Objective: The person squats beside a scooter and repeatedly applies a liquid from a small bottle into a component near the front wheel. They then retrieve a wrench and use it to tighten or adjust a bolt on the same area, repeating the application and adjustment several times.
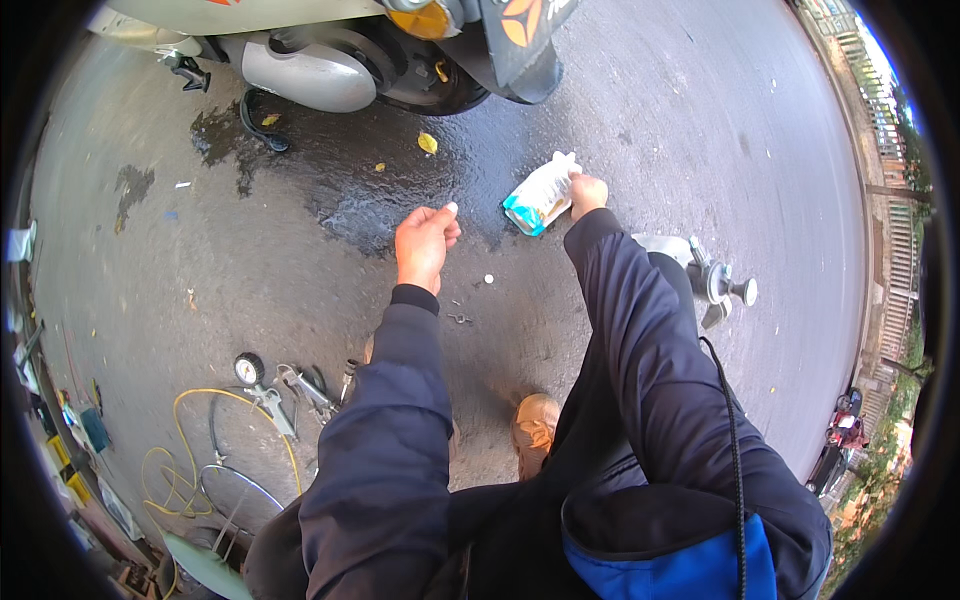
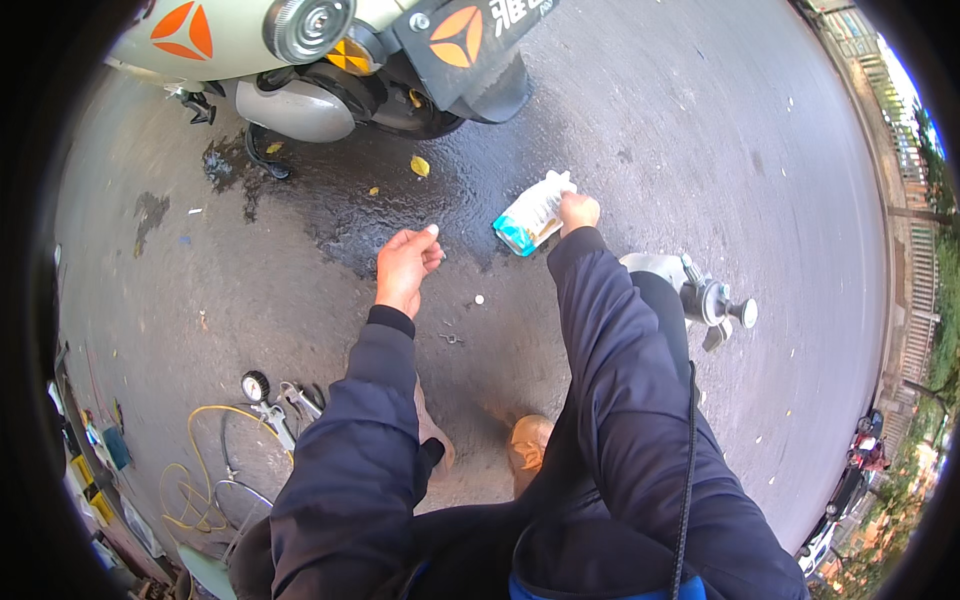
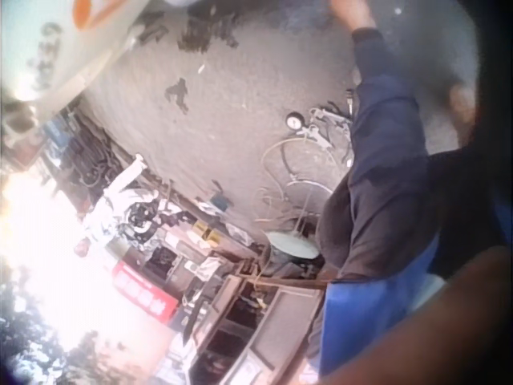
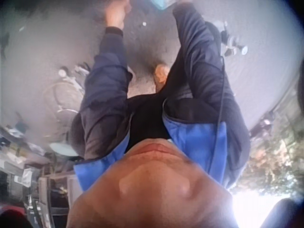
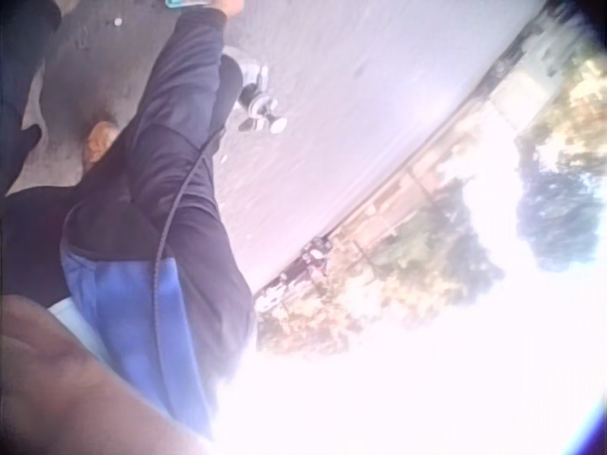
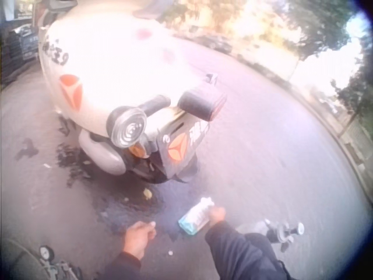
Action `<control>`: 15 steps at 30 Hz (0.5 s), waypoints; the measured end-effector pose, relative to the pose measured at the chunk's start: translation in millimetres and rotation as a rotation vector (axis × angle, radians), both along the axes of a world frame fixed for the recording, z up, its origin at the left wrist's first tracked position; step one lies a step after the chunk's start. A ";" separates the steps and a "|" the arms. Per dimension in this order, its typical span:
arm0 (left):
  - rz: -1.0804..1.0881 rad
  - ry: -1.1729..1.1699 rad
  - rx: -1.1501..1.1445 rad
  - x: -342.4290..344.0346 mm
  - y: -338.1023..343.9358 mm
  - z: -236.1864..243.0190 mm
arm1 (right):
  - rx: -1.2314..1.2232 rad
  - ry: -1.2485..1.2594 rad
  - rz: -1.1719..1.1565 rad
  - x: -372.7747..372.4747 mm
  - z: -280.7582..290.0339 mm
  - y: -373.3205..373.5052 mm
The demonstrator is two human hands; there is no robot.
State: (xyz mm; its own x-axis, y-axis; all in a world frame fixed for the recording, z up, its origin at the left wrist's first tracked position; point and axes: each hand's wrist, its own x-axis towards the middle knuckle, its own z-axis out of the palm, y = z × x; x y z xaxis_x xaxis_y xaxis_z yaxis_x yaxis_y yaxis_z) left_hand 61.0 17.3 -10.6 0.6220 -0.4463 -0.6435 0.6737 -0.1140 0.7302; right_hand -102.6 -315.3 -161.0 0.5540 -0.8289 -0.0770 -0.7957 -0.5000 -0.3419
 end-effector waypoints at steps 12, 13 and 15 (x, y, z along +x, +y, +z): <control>0.053 -0.027 -0.064 15.4 -8.4 1.7 | 0.708 -0.895 -0.400 45.9 114.8 89.3; 0.009 -0.085 -0.055 16.1 -13.3 5.2 | 0.701 -0.885 -0.326 47.0 132.4 103.6; 0.026 -0.316 -0.153 13.1 -24.5 16.2 | 0.764 -0.893 -0.207 48.4 160.6 132.0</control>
State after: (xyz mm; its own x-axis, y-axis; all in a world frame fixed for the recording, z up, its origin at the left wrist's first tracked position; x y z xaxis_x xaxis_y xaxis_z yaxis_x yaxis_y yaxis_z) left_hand 74.1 -7.2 5.6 0.7919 -0.5043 -0.3444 0.4132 0.0272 0.9102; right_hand -54.2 -183.3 -0.3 0.5240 -0.8158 -0.2447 -0.1670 0.1833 -0.9688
